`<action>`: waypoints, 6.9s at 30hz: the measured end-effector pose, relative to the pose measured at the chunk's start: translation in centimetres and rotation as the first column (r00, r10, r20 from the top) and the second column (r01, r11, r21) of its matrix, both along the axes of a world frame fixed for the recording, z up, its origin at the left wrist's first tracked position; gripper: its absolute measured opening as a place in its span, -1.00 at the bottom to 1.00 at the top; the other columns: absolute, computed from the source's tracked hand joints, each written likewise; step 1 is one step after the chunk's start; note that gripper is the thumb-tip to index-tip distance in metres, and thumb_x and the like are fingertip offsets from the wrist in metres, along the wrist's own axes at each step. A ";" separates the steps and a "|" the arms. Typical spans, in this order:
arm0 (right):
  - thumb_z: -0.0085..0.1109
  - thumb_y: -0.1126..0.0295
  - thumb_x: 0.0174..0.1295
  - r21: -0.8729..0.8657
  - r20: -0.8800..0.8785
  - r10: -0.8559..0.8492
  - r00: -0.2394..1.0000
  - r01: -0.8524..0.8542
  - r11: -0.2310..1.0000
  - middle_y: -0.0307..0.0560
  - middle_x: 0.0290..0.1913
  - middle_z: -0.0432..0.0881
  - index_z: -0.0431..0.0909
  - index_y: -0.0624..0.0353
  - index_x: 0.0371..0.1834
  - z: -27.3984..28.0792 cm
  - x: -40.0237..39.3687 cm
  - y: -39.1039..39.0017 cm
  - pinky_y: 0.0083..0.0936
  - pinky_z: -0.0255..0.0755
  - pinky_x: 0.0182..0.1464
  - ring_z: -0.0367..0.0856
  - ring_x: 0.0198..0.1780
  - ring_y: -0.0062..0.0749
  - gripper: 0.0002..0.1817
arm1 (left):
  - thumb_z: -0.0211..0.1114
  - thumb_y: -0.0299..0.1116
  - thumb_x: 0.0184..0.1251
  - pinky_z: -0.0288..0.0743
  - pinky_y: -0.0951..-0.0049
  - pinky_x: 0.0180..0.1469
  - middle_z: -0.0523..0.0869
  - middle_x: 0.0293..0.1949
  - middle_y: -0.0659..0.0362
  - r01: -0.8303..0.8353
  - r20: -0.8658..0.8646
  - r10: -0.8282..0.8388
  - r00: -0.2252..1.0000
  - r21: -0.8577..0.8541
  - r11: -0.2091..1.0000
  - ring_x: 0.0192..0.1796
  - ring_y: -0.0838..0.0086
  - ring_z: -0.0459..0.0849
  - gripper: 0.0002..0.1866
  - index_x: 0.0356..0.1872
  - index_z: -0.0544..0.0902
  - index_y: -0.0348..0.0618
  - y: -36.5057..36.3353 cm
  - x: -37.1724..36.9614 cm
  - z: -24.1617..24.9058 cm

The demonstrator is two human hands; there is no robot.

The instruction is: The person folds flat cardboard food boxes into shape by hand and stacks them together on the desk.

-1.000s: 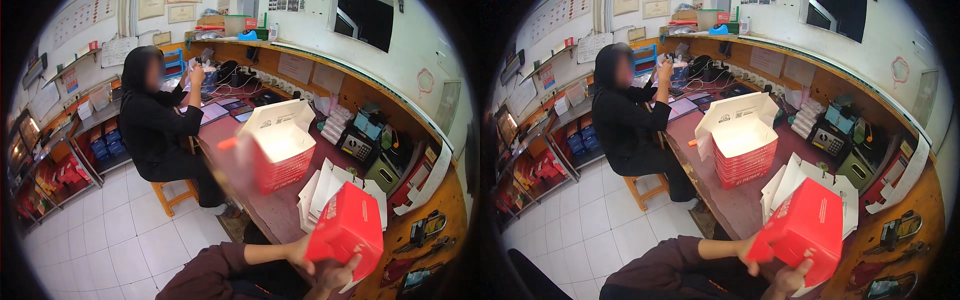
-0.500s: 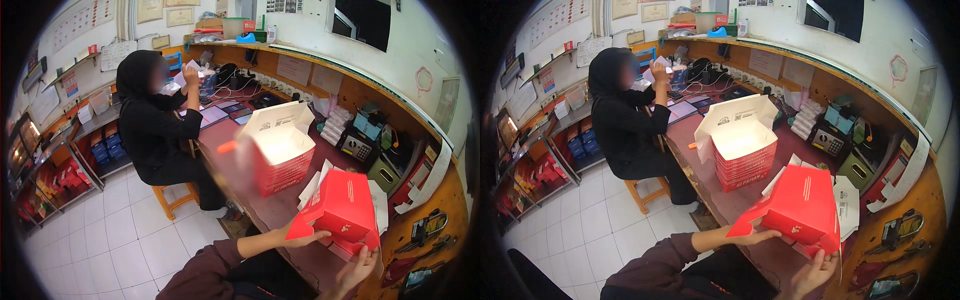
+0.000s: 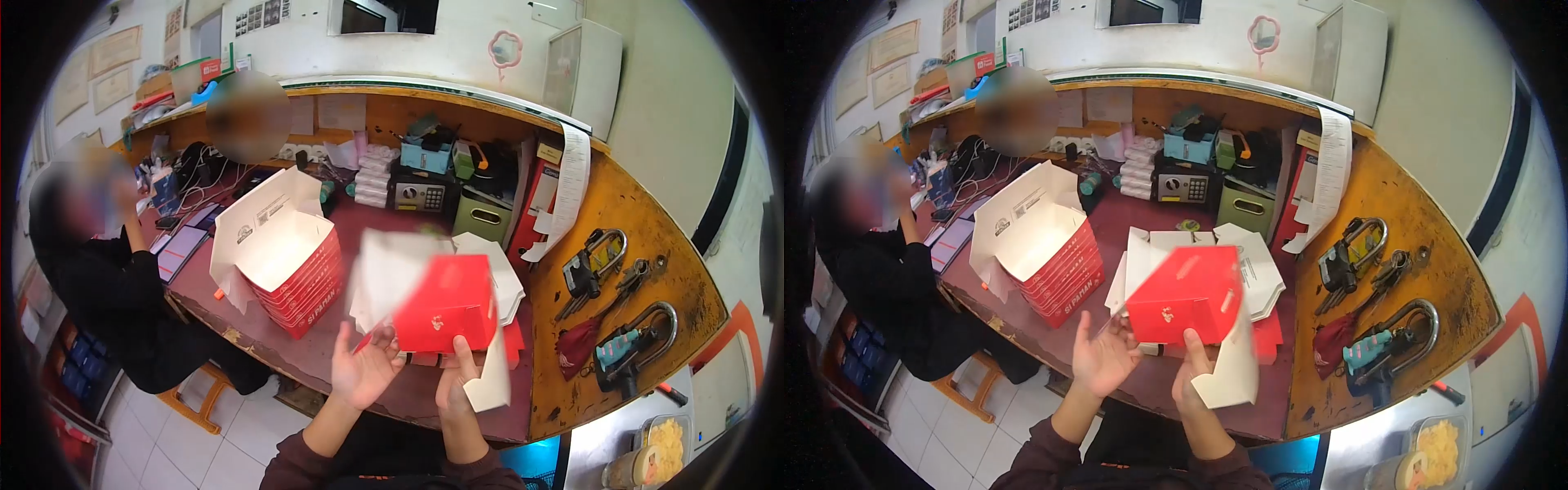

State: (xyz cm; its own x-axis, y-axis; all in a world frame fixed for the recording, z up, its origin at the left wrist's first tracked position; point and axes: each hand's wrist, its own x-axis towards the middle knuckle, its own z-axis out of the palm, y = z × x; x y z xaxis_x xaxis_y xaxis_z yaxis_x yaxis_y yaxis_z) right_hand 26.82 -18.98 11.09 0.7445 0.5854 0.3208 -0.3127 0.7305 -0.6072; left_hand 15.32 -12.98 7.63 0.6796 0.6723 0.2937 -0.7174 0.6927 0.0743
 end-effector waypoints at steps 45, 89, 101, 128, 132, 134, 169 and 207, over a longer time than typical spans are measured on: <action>0.08 0.28 0.10 -0.373 0.807 0.251 -0.534 -0.133 0.918 0.20 -0.46 0.56 0.53 0.31 -0.43 12.8 -11.1 16.3 -0.24 0.38 -0.21 0.54 -0.33 0.04 -0.74 | 0.20 -0.48 -0.01 0.50 0.35 -0.36 0.56 -0.24 0.20 0.672 0.493 0.751 -0.440 0.735 -0.089 -0.23 0.31 0.60 -0.81 -0.30 0.61 -0.10 10.0 -18.4 2.0; -0.15 0.01 0.24 -0.128 0.778 0.324 -0.538 0.369 0.920 0.15 -0.17 0.57 0.52 0.28 -0.18 9.3 -12.3 32.7 -0.25 0.40 -0.05 0.54 -0.12 -0.02 -0.50 | 0.26 -0.31 0.02 0.30 0.19 0.10 0.36 0.09 -0.03 0.379 0.425 0.587 -0.688 0.902 -0.209 0.15 0.01 0.32 -0.46 0.07 0.36 -0.25 10.5 -15.3 0.0; -0.37 -0.13 0.27 -0.390 0.552 0.601 -0.578 0.458 0.799 0.18 -0.04 0.51 0.47 0.21 -0.03 6.0 -8.5 37.3 -0.25 0.30 0.07 0.46 0.02 0.04 -0.37 | 0.53 -0.16 -0.45 0.28 0.05 0.08 0.34 -0.30 0.04 0.345 0.484 0.632 -0.605 0.875 -0.340 0.05 -0.01 0.36 -0.36 -0.35 0.31 -0.19 13.1 -13.9 0.2; -0.19 0.05 0.29 -0.416 0.585 0.531 0.613 -0.335 0.846 -0.04 -0.29 0.53 0.43 0.36 -0.14 0.8 9.0 -1.5 -0.51 0.39 -0.18 0.52 -0.27 -0.41 -0.51 | 0.31 0.06 -0.11 0.44 0.23 -0.09 0.54 -0.13 0.05 0.705 -0.127 0.955 0.267 0.702 -0.104 -0.01 0.18 0.47 -0.42 -0.10 0.55 -0.12 13.8 9.2 -4.5; -0.11 0.29 0.29 -0.503 0.475 0.606 0.638 -0.369 0.782 -0.10 -0.30 0.55 0.46 0.32 -0.13 -2.7 8.3 -2.0 -0.58 0.40 -0.21 0.52 -0.29 -0.51 -0.70 | 0.25 0.05 -0.04 0.44 0.25 -0.08 0.54 -0.12 0.10 0.817 0.248 0.950 0.191 0.496 -0.294 -0.02 0.22 0.46 -0.49 -0.11 0.57 -0.07 9.7 9.5 -4.0; -0.10 0.29 0.29 -0.528 0.459 0.627 0.629 -0.375 0.762 -0.10 -0.31 0.55 0.46 0.31 -0.13 -4.2 7.8 -2.3 -0.58 0.41 -0.22 0.53 -0.30 -0.49 -0.70 | 0.16 0.00 0.08 0.44 0.26 -0.09 0.57 -0.27 0.07 0.827 0.205 0.953 0.223 0.478 -0.296 -0.12 0.24 0.52 -0.55 -0.13 0.57 -0.12 9.2 9.3 -3.3; 0.04 0.59 0.14 0.126 -0.006 0.269 0.963 -0.266 0.956 -0.18 -0.12 0.47 0.27 0.16 0.04 -0.5 3.1 -3.8 -0.76 0.28 -0.48 0.40 -0.37 -0.64 -0.62 | -0.37 0.37 0.17 0.16 0.21 0.22 0.43 0.12 0.05 -0.121 -0.156 0.174 0.972 0.302 0.946 0.19 0.27 0.36 -0.17 0.12 0.37 -0.19 -1.4 2.0 7.3; -0.04 0.09 0.21 -0.128 0.135 0.320 0.938 -0.304 0.944 0.03 0.08 0.36 0.15 0.28 0.18 -3.6 5.1 -3.1 -0.36 0.36 0.03 0.41 0.04 -0.29 -0.41 | -0.14 0.15 0.28 0.53 0.36 -0.13 0.43 0.09 -0.04 0.272 -0.318 0.127 0.939 0.918 0.288 0.01 0.23 0.55 -0.30 0.18 0.25 -0.32 2.3 -3.0 0.1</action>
